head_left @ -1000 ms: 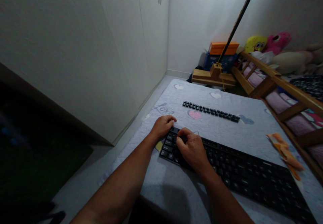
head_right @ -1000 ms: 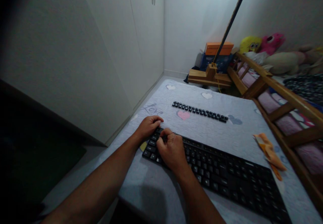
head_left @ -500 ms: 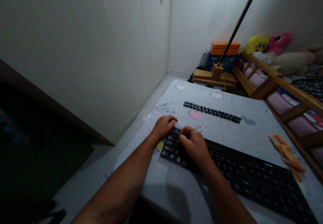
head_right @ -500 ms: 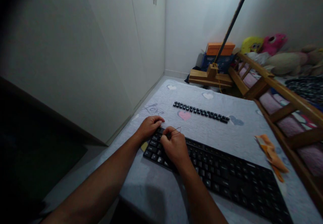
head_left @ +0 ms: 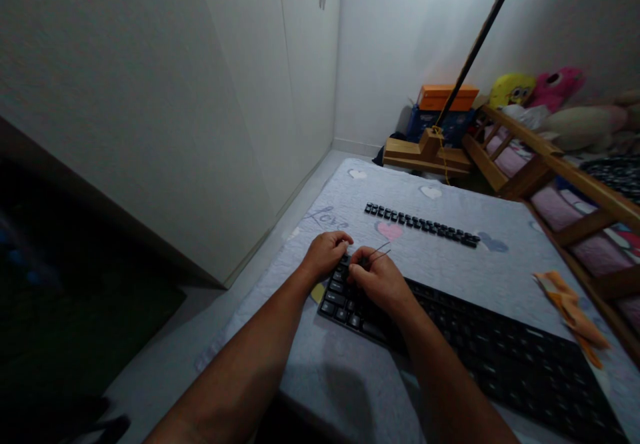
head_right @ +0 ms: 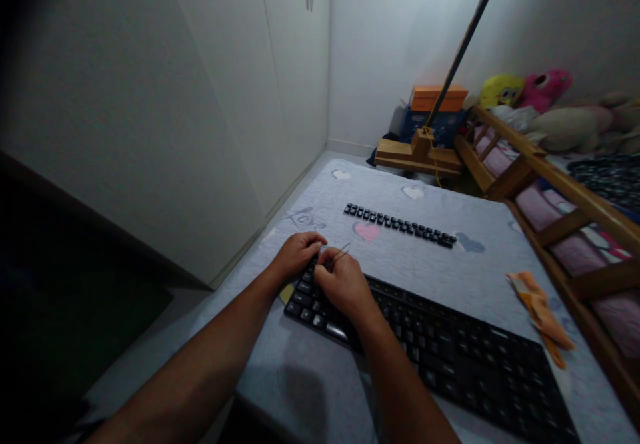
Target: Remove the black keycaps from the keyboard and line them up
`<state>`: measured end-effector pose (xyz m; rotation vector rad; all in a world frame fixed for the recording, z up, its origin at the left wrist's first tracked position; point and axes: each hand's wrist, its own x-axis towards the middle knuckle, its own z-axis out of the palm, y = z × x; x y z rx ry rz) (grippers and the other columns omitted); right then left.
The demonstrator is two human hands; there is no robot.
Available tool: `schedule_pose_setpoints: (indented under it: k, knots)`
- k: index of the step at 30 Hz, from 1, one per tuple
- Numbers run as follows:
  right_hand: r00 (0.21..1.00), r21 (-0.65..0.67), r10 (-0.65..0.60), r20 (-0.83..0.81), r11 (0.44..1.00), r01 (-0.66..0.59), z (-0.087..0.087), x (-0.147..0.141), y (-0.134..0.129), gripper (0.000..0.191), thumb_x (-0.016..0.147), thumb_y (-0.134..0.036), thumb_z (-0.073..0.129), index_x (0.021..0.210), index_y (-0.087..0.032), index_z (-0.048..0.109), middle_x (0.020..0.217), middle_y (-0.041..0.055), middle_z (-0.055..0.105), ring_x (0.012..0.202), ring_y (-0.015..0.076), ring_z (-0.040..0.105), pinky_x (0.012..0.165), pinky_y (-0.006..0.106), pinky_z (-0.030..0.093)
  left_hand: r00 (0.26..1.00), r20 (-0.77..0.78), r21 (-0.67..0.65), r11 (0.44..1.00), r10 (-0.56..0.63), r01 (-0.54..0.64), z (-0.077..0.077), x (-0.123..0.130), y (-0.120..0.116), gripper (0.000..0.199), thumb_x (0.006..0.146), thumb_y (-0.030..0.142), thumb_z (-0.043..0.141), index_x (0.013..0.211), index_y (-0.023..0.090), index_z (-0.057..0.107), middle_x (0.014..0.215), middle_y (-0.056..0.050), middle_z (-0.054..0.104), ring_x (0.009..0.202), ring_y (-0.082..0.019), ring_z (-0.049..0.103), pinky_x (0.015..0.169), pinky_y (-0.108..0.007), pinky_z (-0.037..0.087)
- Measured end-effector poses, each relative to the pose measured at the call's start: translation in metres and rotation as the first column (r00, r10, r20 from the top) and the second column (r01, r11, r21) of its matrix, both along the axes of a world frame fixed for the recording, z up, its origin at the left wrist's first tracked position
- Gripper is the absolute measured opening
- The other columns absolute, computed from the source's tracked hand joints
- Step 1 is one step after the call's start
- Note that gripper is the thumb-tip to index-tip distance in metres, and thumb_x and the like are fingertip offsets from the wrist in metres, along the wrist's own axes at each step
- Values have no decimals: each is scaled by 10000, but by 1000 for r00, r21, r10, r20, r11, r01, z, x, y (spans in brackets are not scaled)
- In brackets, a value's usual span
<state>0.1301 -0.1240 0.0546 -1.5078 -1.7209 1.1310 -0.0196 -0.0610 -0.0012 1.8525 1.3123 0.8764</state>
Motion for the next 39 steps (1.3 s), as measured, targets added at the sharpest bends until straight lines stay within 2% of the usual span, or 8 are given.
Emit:
schedule_pose_setpoints:
  k: [5,8,10,14,23,29,39]
  knots:
    - [994,108,-1,108,994,-10,3,-6,-5,44,723,-196,549,761,-199,571,587,-48,555,532,111,489,529,219,340,1000,-12,-2,1000,8,-8,2,0,0,282,814,228,461,924,170,715,827,-29,704,775,-160,624,703,-243,459]
    - [986,133,-14,163,991,-8,1,-8,-8,69,724,-204,591,793,-202,594,664,-25,610,596,130,542,588,234,377,999,-42,-11,1000,5,-5,4,0,-1,286,811,228,468,933,164,718,790,-24,697,742,-153,617,682,-239,452]
    - [985,126,-10,172,992,-12,-1,-9,-9,95,726,-199,608,821,-205,607,706,-13,637,630,140,569,612,239,393,998,-57,-13,1000,11,-12,6,0,-1,285,810,224,472,935,165,720,772,-19,695,727,-150,613,676,-238,447]
    - [982,99,-16,189,995,-3,-4,-11,-12,82,745,-178,604,819,-212,607,629,-24,613,579,145,559,591,242,393,998,-62,8,1000,30,-29,7,1,-2,280,815,213,468,925,173,723,785,-16,701,743,-148,615,686,-235,443]
    - [964,224,-68,258,975,9,-7,-16,-16,84,759,-139,605,809,-206,602,661,-3,639,618,160,582,628,254,403,994,-96,44,998,42,-38,5,3,-4,275,856,260,468,939,180,718,873,-30,724,813,-156,638,719,-229,452]
    - [948,303,-88,306,953,-10,-16,-18,-22,80,780,-143,603,841,-194,605,793,38,672,740,188,608,723,284,427,989,-139,57,998,46,-38,6,5,-5,248,856,303,514,925,182,720,783,-23,712,732,-147,633,662,-224,441]
    - [934,406,-64,351,910,-90,-23,-20,-25,76,804,-118,572,846,-177,596,844,61,659,826,210,599,779,308,441,982,-180,36,998,63,-57,7,6,-5,228,847,283,532,935,187,719,747,-7,705,694,-132,616,635,-211,421]
